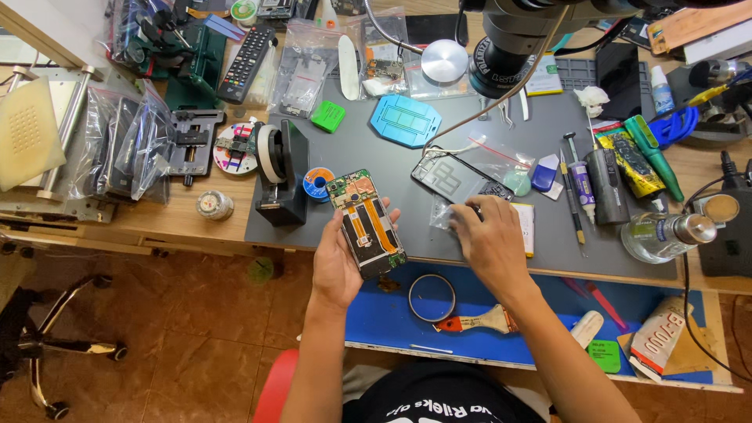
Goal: The person handles a small circuit board with a red LED, connecting it to a power source. They then unpack a larger circuit board from a plastic bag and place it on the workbench.
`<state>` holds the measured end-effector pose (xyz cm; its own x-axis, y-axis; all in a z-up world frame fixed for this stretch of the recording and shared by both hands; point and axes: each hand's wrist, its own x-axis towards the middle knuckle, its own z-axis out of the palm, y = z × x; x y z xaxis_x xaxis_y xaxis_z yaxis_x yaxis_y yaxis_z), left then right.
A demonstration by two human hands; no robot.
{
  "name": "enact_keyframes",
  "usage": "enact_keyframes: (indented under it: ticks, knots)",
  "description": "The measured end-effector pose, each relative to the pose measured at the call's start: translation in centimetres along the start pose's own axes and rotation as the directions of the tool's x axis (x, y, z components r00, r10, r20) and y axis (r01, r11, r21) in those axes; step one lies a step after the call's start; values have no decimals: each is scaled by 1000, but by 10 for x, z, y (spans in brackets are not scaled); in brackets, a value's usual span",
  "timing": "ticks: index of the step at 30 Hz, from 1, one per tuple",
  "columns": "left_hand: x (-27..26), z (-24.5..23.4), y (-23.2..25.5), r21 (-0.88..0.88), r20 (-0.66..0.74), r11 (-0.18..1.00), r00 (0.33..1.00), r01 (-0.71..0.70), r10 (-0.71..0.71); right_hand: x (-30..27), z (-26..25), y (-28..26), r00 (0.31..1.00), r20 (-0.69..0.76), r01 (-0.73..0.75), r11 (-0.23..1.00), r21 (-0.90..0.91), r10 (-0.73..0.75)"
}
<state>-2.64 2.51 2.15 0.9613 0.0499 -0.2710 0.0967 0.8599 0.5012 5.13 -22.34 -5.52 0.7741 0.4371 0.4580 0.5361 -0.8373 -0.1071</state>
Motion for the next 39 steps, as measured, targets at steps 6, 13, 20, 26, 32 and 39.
enact_keyframes:
  ticks: [6, 13, 20, 26, 32, 39]
  knots:
    - [3, -5, -8, -20, 12, 1000, 1000, -5, 5, 16, 25, 30, 997, -68, 31, 997, -76, -36]
    - [7, -8, -21, -16, 23, 997, 997, -75, 76, 29, 20, 47, 999, -34, -22, 1000, 11, 23]
    - [14, -17, -19, -25, 28, 996, 996, -84, 84, 15, -41, -3, 995, -66, -59, 972, 228, 76]
    - [21, -14, -24, -21, 47, 993, 992, -112, 113, 0, -16, -28, 996, 93, -22, 916, 401, -16]
    - [27, -11, -31, -19, 28, 993, 993, -115, 115, 3, 3, -26, 954, 17, 298, 953, 57, -299]
    - [32, -1, -32, -33, 35, 991, 991, -130, 131, -17, -43, -33, 907, 349, 109, 932, 344, -235]
